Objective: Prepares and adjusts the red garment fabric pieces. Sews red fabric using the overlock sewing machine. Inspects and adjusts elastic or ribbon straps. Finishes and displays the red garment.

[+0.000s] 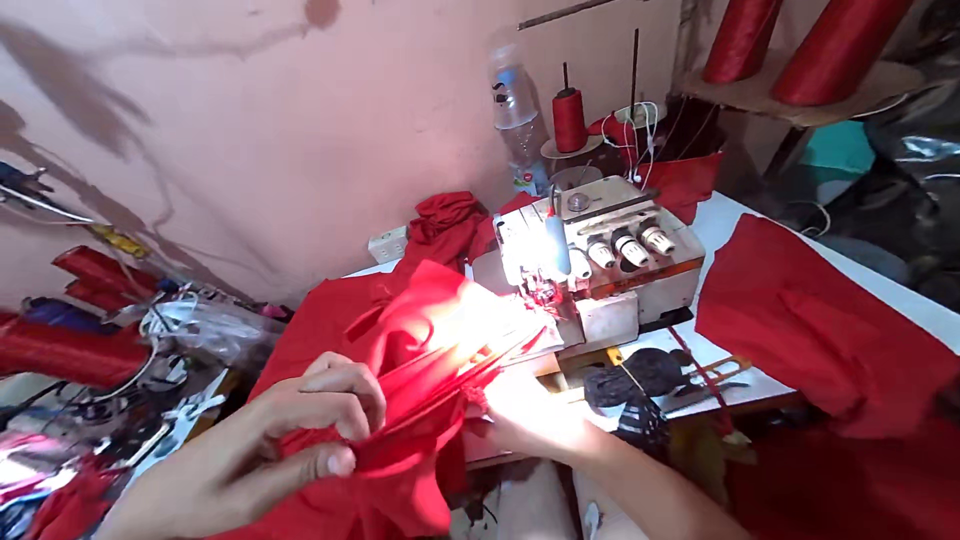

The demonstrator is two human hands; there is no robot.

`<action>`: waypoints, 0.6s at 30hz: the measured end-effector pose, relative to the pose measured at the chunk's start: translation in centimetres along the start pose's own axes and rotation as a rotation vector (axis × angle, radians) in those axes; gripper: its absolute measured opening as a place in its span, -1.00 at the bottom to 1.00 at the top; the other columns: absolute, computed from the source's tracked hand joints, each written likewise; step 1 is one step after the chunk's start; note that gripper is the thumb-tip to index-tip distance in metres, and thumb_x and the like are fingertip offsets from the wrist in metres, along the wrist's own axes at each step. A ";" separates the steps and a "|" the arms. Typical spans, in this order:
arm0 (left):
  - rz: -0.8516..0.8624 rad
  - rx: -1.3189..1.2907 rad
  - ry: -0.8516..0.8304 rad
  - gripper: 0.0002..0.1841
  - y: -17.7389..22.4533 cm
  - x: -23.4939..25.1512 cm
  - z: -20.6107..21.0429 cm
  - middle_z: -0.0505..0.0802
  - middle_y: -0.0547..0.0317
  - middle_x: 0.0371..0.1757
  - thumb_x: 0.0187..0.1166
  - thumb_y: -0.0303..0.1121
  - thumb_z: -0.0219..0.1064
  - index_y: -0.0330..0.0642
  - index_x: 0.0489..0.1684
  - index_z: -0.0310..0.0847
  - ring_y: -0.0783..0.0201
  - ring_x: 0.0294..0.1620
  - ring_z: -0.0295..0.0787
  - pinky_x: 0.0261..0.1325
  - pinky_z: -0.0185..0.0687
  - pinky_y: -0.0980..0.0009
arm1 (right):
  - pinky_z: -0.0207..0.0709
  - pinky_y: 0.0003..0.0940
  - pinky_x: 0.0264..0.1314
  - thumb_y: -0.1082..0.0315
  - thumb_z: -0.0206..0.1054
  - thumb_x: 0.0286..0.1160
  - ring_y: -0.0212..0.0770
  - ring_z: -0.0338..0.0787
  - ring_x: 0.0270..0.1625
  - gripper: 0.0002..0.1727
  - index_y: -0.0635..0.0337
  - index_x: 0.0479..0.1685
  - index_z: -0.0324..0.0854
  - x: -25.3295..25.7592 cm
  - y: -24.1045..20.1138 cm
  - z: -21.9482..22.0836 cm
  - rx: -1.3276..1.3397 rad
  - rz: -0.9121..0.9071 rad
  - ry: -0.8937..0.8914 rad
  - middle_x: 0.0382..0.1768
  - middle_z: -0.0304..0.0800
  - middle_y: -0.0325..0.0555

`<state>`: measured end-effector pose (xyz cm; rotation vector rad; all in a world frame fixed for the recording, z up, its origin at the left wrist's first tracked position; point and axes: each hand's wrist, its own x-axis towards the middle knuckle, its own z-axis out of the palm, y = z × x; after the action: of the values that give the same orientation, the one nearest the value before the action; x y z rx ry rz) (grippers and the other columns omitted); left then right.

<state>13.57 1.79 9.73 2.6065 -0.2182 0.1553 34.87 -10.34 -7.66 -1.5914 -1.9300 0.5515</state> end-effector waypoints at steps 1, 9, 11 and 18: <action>-0.024 0.010 0.016 -0.65 -0.6 -0.7 -0.1 0.80 0.48 0.07 0.80 0.05 0.11 0.05 -0.19 0.67 0.58 0.34 0.58 0.43 0.41 0.53 | 0.62 0.21 -0.03 0.18 0.37 0.53 0.16 0.88 -0.10 -0.68 0.33 -0.28 0.79 -1.2 1.2 0.4 0.007 -0.109 0.228 -0.28 0.87 0.16; -0.014 0.022 0.047 -0.64 -2.3 -1.2 0.1 0.81 0.57 -0.02 0.80 0.06 0.09 0.08 -0.25 0.65 0.56 0.47 0.49 0.67 0.18 0.43 | 0.53 -0.15 -0.48 0.14 0.34 0.48 -0.14 0.66 -0.57 -0.69 0.16 -0.13 0.90 -1.1 2.5 -2.1 -0.037 -0.165 0.715 -0.48 0.80 -0.04; -0.043 0.142 0.090 -0.64 -2.3 -1.4 -0.1 0.79 0.59 -0.12 0.79 0.08 0.10 0.09 -0.25 0.66 0.64 0.35 0.52 0.60 0.18 0.48 | 0.51 -0.25 -0.44 0.20 0.36 0.47 -0.23 0.64 -0.54 -0.74 0.15 -0.15 0.90 0.0 1.0 -2.5 0.043 -0.218 0.650 -0.45 0.81 -0.08; -0.209 0.572 0.241 -0.66 -0.2 0.2 0.8 0.82 0.15 -0.45 0.50 -0.20 0.23 -0.27 -0.41 0.84 0.29 -0.30 0.71 0.09 0.41 0.10 | 0.61 -0.29 -0.33 0.37 0.23 0.59 -0.17 0.80 -0.33 -0.79 0.24 -0.19 0.78 1.8 -1.6 -2.5 0.047 -0.423 0.640 -0.31 0.81 -0.02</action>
<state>13.83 1.53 8.98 3.1120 0.2187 0.5190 35.11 -9.00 -4.44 -1.0929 -1.6551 -0.0876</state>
